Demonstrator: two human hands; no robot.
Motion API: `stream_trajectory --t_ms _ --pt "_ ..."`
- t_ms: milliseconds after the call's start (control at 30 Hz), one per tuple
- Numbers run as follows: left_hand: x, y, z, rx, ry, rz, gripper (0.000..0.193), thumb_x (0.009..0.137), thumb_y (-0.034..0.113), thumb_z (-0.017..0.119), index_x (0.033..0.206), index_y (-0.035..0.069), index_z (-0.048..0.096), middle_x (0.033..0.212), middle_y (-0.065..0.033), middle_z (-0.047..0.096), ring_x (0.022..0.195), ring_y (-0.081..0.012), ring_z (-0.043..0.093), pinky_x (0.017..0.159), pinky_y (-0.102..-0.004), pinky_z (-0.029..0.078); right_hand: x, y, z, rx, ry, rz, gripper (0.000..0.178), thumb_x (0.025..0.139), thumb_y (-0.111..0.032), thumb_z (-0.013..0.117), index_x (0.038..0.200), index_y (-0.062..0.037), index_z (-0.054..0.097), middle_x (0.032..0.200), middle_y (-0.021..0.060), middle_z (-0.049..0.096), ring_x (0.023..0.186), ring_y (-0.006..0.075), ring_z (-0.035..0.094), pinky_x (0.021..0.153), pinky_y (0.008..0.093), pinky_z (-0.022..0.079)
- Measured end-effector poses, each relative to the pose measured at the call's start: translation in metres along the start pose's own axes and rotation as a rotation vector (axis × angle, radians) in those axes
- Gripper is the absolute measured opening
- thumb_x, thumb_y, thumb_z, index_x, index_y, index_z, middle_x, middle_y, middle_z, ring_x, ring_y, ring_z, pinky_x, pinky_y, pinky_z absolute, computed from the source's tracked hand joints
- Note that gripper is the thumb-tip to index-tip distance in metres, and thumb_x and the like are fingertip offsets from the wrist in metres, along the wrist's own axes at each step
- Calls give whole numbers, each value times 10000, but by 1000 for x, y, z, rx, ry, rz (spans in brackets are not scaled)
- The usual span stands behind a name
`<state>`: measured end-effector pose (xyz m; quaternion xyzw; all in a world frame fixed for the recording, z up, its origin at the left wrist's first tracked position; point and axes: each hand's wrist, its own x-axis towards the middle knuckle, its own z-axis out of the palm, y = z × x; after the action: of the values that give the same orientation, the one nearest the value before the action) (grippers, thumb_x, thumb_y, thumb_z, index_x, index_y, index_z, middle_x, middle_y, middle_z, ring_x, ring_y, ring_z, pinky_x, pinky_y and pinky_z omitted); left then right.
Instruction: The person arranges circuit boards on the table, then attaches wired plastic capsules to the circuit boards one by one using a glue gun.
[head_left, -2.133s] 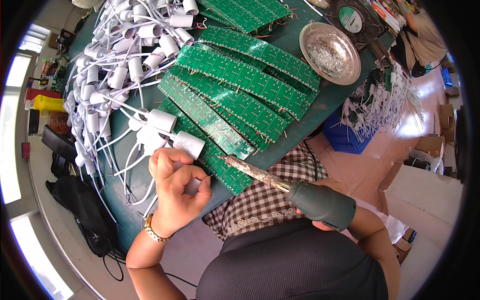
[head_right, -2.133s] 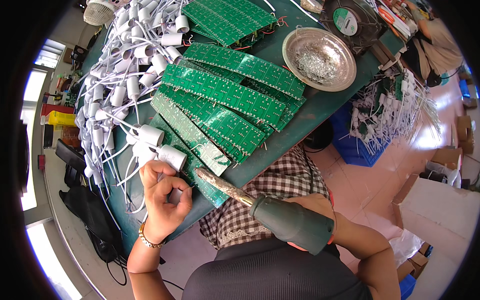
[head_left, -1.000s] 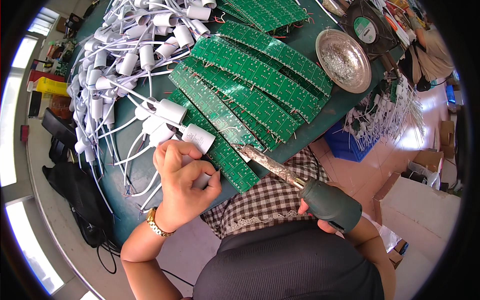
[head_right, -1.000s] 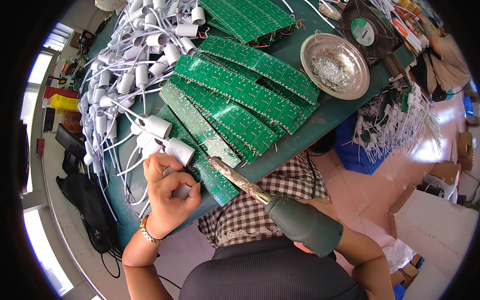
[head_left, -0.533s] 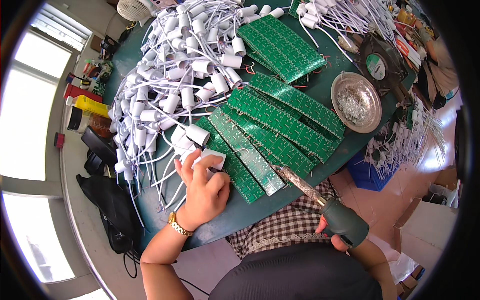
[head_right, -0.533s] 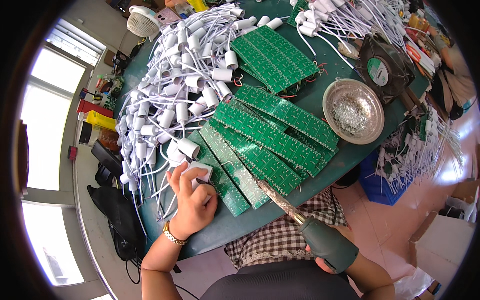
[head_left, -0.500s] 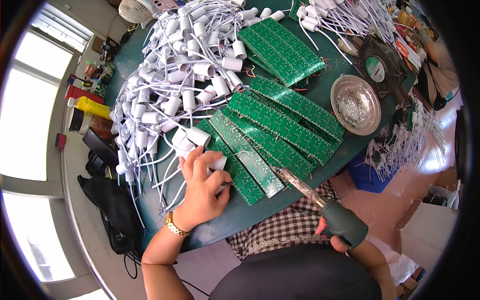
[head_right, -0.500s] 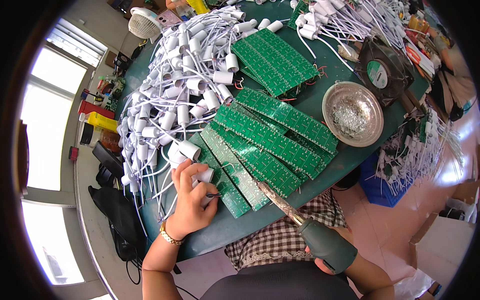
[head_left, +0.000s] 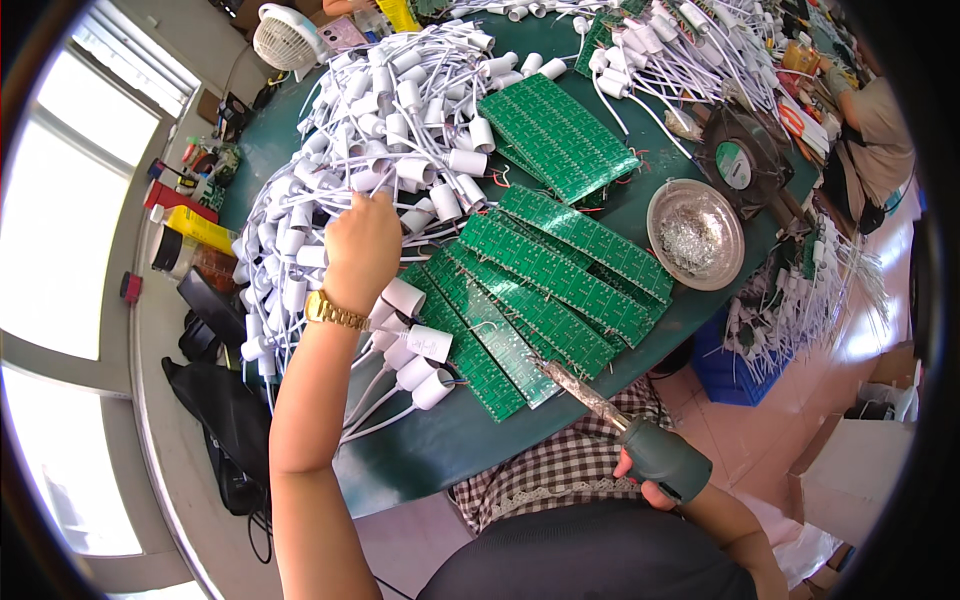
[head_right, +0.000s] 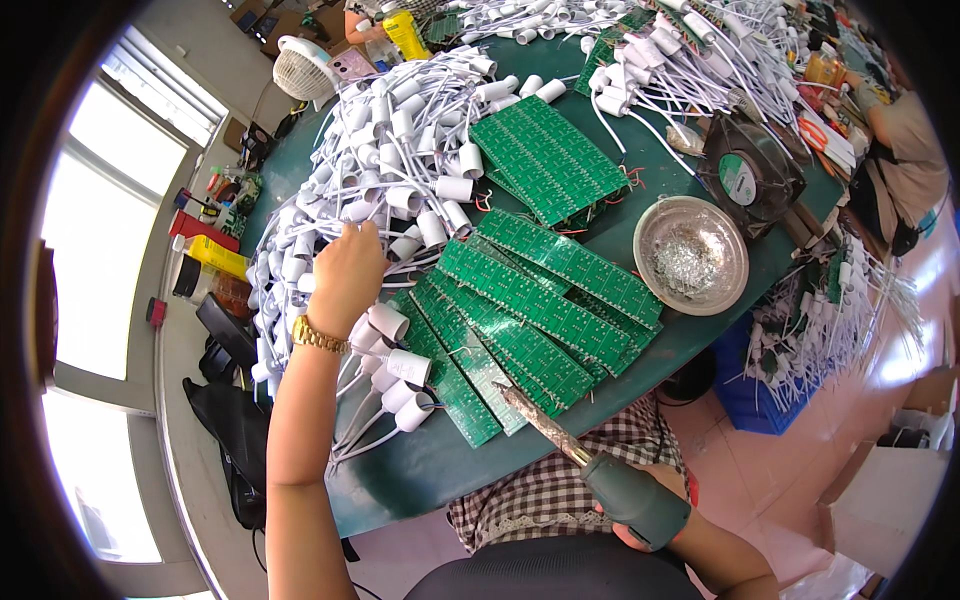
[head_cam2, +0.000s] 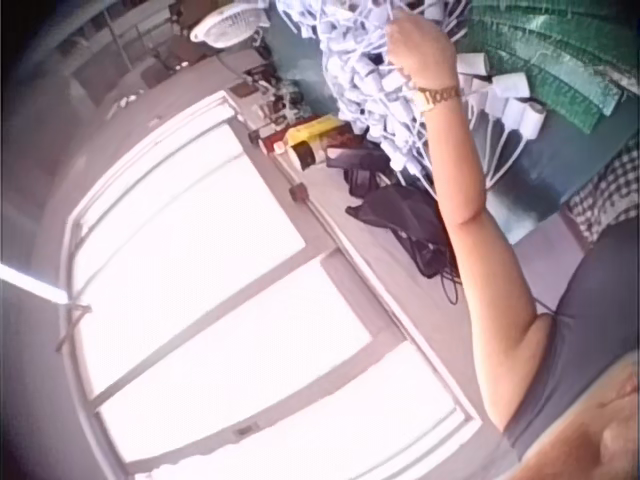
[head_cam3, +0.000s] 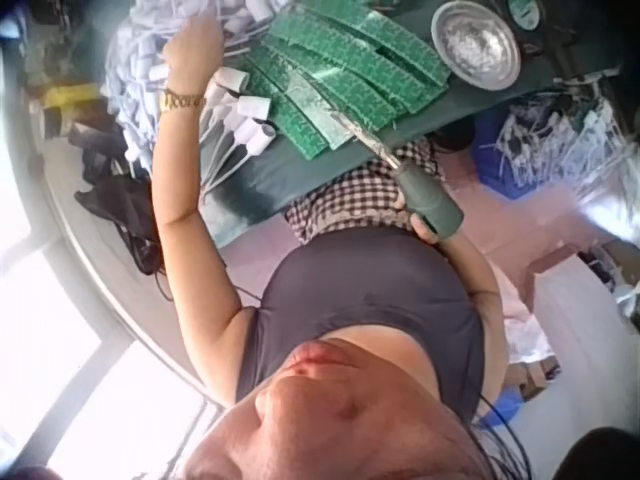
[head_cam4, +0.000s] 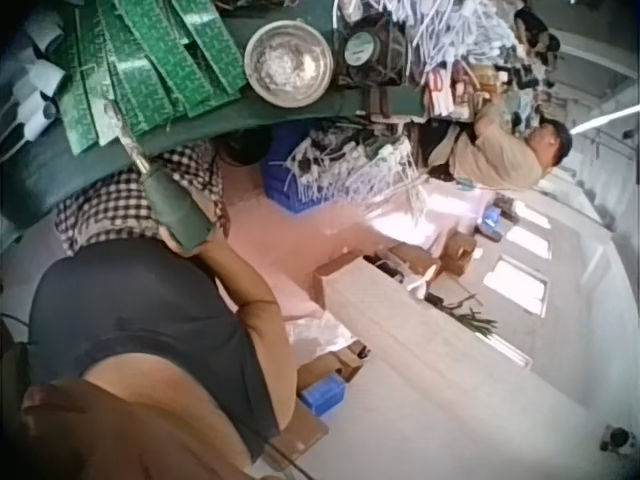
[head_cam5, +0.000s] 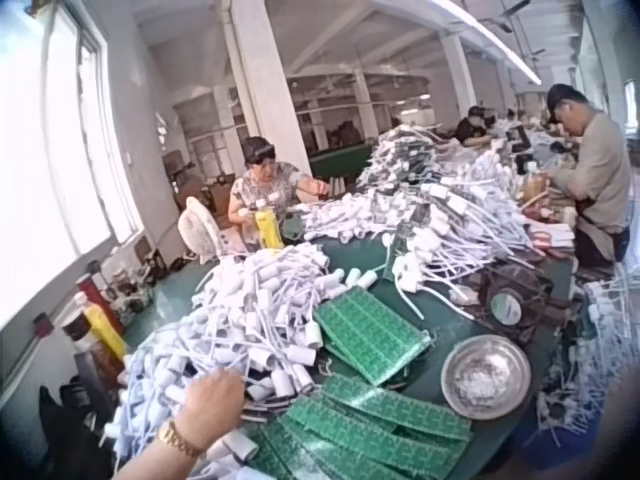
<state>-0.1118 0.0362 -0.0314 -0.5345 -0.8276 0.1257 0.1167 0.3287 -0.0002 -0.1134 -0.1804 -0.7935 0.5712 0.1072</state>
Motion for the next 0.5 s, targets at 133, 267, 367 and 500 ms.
stream_trajectory --t_ms 133,267,367,500 --pt "-2 3 16 -64 222 -26 182 792 20 605 964 13 547 952 -175 637 809 -346 683 699 -379 575 -5 -13 -1 414 93 193 370 709 -233 659 1002 -13 611 823 63 615 700 136 543 647 251 455" --pt "-6 -18 10 -452 512 -107 123 842 26 581 950 23 522 847 -161 628 795 -353 647 661 -432 515 -5 12 10 27 83 -66 361 672 -164 643 999 -12 618 820 61 632 690 123 557 627 244 466" --pt "-10 -50 1 -590 963 37 114 848 -16 621 934 14 552 850 -141 586 789 -315 582 740 -369 470 -3 -5 22 457 271 137 348 654 -143 627 974 -6 625 822 60 634 685 122 566 617 247 473" --pt "-31 -94 -38 -490 1468 -55 237 806 -94 551 1008 26 520 988 -99 556 920 -244 519 874 -381 429 12 -31 -5 885 188 715 316 658 -103 576 935 41 625 818 78 630 705 137 592 625 255 495"
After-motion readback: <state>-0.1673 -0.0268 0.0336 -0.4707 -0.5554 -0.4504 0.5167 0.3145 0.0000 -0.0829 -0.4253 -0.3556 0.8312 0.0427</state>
